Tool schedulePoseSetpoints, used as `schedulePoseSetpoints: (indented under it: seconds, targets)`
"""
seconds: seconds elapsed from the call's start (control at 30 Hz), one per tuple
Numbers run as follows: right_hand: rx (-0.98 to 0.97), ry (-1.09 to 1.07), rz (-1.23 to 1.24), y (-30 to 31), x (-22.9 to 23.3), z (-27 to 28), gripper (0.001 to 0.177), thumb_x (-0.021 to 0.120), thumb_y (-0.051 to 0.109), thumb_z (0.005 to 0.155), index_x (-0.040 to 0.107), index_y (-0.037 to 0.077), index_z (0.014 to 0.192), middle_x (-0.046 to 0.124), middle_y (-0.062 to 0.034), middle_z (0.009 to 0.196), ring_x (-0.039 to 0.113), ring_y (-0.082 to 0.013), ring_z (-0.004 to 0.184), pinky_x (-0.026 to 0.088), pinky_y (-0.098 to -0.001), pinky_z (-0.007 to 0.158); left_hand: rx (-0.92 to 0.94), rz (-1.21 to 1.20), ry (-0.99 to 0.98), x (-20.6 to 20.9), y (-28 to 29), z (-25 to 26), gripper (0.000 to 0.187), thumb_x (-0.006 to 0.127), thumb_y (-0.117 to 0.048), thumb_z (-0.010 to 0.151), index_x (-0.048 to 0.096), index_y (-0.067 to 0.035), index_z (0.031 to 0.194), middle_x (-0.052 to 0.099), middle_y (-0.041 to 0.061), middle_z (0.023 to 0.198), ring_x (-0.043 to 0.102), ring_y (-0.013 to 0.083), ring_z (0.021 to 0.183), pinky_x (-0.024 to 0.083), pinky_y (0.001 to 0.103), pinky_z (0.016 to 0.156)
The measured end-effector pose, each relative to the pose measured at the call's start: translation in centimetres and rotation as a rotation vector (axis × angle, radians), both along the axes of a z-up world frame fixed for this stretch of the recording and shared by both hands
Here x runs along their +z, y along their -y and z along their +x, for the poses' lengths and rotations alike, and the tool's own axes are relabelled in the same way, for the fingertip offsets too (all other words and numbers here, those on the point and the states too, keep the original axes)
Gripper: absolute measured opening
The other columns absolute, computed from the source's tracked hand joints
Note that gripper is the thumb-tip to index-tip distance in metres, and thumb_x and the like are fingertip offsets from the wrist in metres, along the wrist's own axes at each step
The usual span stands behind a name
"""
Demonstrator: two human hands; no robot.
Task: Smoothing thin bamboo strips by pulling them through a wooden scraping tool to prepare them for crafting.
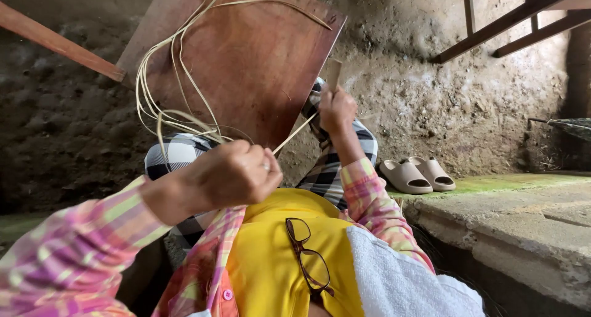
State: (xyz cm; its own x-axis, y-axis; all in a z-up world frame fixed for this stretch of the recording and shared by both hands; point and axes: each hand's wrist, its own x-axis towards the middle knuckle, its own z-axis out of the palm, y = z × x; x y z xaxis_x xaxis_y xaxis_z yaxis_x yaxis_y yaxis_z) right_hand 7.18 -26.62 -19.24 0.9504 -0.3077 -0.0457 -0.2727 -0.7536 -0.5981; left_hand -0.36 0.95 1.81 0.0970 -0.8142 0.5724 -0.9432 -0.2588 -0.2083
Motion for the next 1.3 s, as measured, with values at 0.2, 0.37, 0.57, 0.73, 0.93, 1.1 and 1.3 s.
schedulePoseSetpoints:
  seconds: [0.2,0.37,0.57,0.73,0.93,1.1,1.3]
  targets:
    - [-0.129,-0.069,-0.056,4.5,-2.5,0.2,0.044,0.044,0.044,0.098,0.065,0.006,0.090,0.069,-0.0271,0.082,0.066,-0.0508,0.095,0.046,-0.0649,0.089,0.101,0.028,-0.005,5.3,-2.9,0.2,0.010,0.067,0.007,0.076,0.070,0.002,0.084,0.051,0.010,0.059,0.050,0.0244,0.053,0.042,0.037,0.049]
    - [-0.161,0.010,-0.191,9.8,-4.3,0.8,0.048,0.035,0.037,0.106,0.069,0.009,0.088,0.063,-0.0043,0.064,0.057,-0.0219,0.052,0.048,-0.0378,0.047,0.235,0.117,-0.145,8.7,-4.6,-0.3,0.009,0.074,0.000,0.080,0.071,-0.007,0.085,0.057,0.002,0.070,0.048,0.0159,0.058,0.040,0.029,0.052]
    - [-0.326,-0.032,-0.147,16.7,-7.3,-0.3,0.043,0.036,0.037,0.108,0.071,0.012,0.102,0.063,0.0025,0.066,0.049,-0.0092,0.049,0.037,-0.0245,0.044,0.276,0.099,-0.271,11.0,-6.9,-1.2,0.010,0.075,0.000,0.082,0.073,-0.004,0.090,0.059,0.002,0.071,0.051,0.0180,0.056,0.039,0.033,0.048]
    - [-0.500,0.127,0.112,15.9,-5.2,-1.8,0.035,0.041,0.036,0.106,0.066,0.013,0.094,0.058,0.0010,0.070,0.052,-0.0120,0.057,0.044,-0.0300,0.050,0.306,-0.021,-0.491,10.2,-6.9,-1.3,0.012,0.071,0.005,0.081,0.066,-0.005,0.086,0.048,0.002,0.060,0.035,0.0153,0.043,0.027,0.035,0.040]
    - [0.021,0.895,0.695,-0.1,7.5,-4.0,0.045,0.044,0.018,0.100,0.058,0.006,0.059,0.061,-0.0175,0.056,0.056,-0.0296,0.058,0.048,-0.0401,0.071,0.257,-0.229,-0.521,2.3,1.4,-0.1,0.017,0.069,-0.007,0.084,0.056,-0.012,0.075,0.046,0.001,0.052,0.055,0.0251,0.046,0.045,0.037,0.046]
    - [0.380,1.104,0.675,-6.5,15.6,-6.3,0.050,0.045,0.030,0.105,0.064,0.004,0.067,0.072,-0.0177,0.068,0.067,-0.0345,0.070,0.049,-0.0417,0.077,0.344,-0.221,-0.414,-0.3,4.7,-0.1,0.016,0.071,-0.011,0.070,0.059,-0.016,0.079,0.045,-0.002,0.047,0.055,0.0201,0.044,0.048,0.033,0.048]
    - [0.328,1.075,0.558,-5.3,12.8,-5.3,0.047,0.046,0.021,0.102,0.065,0.009,0.061,0.063,-0.0080,0.054,0.059,-0.0257,0.053,0.046,-0.0418,0.073,0.355,-0.218,-0.410,-0.2,5.0,-1.0,0.023,0.071,-0.004,0.069,0.069,-0.009,0.092,0.048,0.005,0.046,0.053,0.0263,0.041,0.048,0.038,0.044]
